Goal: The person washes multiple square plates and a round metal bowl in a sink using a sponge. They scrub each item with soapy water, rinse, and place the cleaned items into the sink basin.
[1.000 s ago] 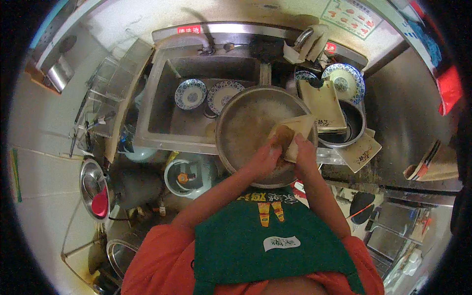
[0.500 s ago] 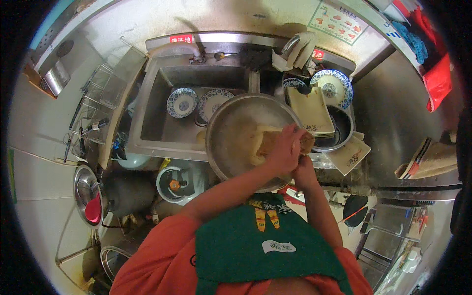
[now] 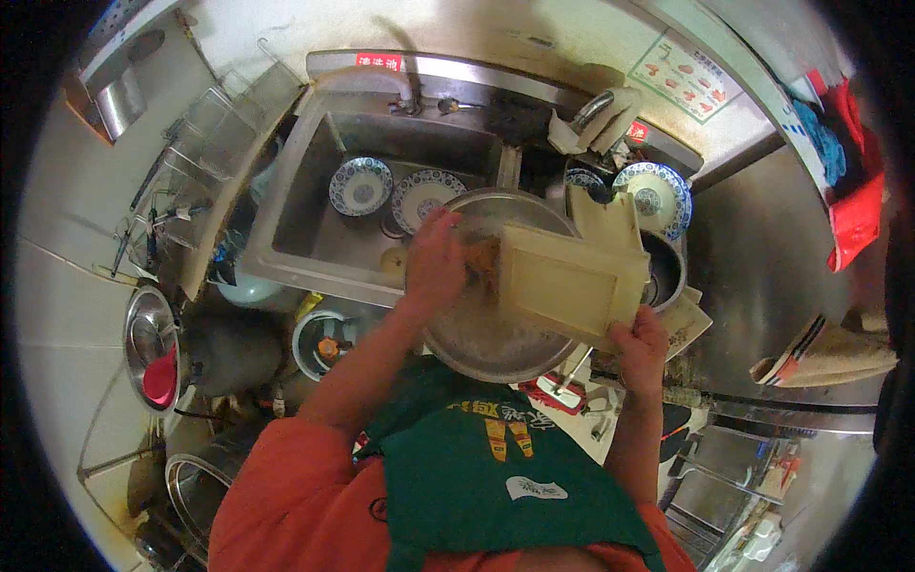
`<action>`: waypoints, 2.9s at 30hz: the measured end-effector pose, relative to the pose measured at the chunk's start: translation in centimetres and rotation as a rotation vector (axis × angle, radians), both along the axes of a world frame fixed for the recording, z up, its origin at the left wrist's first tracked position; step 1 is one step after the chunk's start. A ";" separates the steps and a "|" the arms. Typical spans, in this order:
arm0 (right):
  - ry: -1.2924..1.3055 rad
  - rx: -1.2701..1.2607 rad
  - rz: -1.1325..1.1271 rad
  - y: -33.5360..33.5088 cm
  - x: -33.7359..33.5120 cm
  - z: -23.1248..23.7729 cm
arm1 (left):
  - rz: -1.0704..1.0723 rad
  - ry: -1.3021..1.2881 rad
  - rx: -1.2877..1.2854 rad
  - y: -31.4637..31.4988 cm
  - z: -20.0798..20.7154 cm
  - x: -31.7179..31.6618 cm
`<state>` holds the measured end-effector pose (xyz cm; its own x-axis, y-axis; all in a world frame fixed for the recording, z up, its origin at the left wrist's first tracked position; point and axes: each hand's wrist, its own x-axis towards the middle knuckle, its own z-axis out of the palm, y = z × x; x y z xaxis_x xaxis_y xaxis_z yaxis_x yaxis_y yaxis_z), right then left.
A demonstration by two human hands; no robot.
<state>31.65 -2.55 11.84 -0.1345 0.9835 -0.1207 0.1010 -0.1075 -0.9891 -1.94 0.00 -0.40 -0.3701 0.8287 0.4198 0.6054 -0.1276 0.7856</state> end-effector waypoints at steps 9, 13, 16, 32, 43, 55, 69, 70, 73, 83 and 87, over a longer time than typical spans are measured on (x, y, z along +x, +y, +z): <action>-0.076 0.150 0.269 4.7 -12.0 5.9 | 0.285 0.081 -0.081 -4.8 -10.4 -10.3; -0.240 0.247 0.462 7.4 -22.1 6.3 | 0.167 -0.388 -0.398 -4.8 -13.6 -9.7; -0.479 0.306 0.632 10.2 -30.4 3.3 | 0.122 -0.147 -0.680 -4.1 -12.5 -9.5; -0.647 0.795 1.331 15.6 -48.3 -25.9 | 0.016 0.102 -0.702 -4.5 -9.3 -10.4; -0.323 0.584 1.014 14.6 -40.7 -13.6 | 0.060 0.253 -0.796 -3.9 -10.0 -9.5; -0.377 -0.088 -0.518 14.7 4.3 -11.4 | 0.125 0.548 -0.524 -4.3 -11.5 -9.2; 0.251 -0.347 -0.746 11.0 2.9 -17.6 | 0.241 -0.059 -0.579 -4.3 -13.9 -9.4; 0.288 -0.396 -0.758 11.5 3.0 -17.5 | 0.273 -0.163 -0.532 -4.4 -14.5 -9.7; 0.202 -0.429 -0.882 13.3 3.2 -16.7 | 0.364 -0.283 -0.468 -4.7 -16.4 -10.4; 0.581 -0.618 -0.992 16.6 4.2 -19.4 | 0.250 0.296 -0.545 -4.2 -13.8 -9.5; 0.800 -0.527 -0.871 16.6 2.2 -20.2 | 0.164 0.456 -0.587 -4.1 -13.2 -9.6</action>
<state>33.81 14.09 -8.38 0.3081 0.6418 -0.7023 -0.7952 -0.2314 -0.5604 -11.56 -4.07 -13.57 -0.4031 0.9127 0.0676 0.8615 0.3535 0.3645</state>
